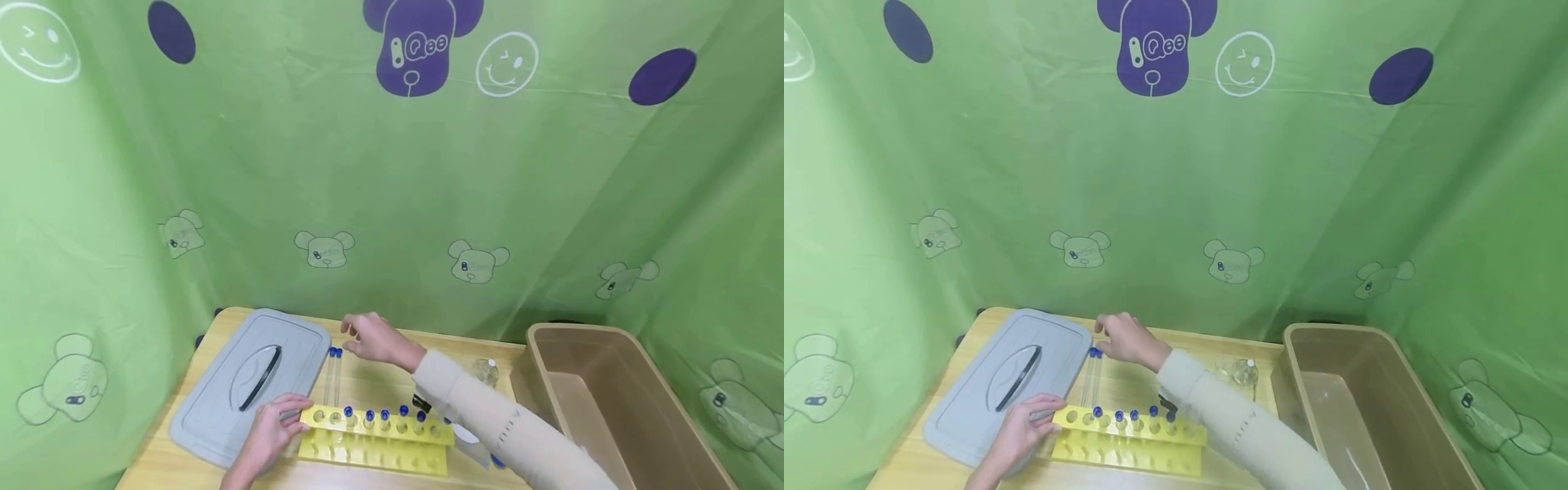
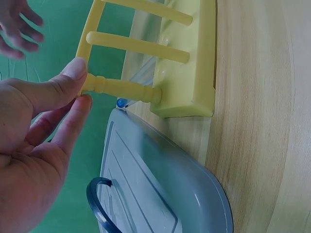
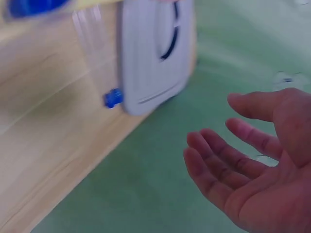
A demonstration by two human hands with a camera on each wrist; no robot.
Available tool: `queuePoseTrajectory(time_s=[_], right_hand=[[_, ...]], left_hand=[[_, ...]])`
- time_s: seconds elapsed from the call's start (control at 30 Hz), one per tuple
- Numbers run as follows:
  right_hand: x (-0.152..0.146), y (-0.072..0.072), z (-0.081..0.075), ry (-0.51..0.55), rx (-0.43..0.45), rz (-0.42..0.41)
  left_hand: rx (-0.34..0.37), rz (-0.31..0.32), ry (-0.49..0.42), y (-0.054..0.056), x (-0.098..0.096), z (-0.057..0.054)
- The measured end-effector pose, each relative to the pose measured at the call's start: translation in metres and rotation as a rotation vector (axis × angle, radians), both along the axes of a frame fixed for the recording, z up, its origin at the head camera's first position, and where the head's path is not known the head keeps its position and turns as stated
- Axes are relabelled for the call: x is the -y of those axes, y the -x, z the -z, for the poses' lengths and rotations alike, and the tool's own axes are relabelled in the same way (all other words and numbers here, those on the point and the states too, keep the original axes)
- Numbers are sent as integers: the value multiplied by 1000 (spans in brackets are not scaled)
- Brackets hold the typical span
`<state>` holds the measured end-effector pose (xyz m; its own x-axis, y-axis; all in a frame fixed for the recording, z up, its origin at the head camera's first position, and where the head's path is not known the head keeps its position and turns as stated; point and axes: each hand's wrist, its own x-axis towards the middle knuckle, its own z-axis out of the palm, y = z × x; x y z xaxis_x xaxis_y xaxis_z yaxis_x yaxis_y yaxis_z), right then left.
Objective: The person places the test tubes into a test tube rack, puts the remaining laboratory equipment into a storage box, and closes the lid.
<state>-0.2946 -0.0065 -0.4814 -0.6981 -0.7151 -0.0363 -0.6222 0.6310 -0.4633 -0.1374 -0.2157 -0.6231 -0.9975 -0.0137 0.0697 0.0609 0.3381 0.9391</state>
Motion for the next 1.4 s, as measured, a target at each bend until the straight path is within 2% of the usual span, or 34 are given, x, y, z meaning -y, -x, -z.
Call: queuePoseTrajectory(time_s=[0.27,0.47,0.53,0.77,0.87,1.0,1.17,1.4], right_hand=[[27,45,49,-198,164,58],[40,63,83,-271,219,177],[45,65,91,-279,215,193],[63,64,118,-323,288,228],[70,64,126,-352,253,250],[74,63,132,-376,237,269],[77,62,137,-343,262,338],[75,70,145,-319,241,394]], left_hand=[[-15,14,-22,2,-1,1],[-39,34,-2,1,-2,0],[-35,37,0,1,-2,0],[-31,49,21,2,4,3],[-54,44,35,3,6,5],[-50,43,17,2,7,6],[-18,43,-1,2,7,5],[-14,39,14,4,9,5]])
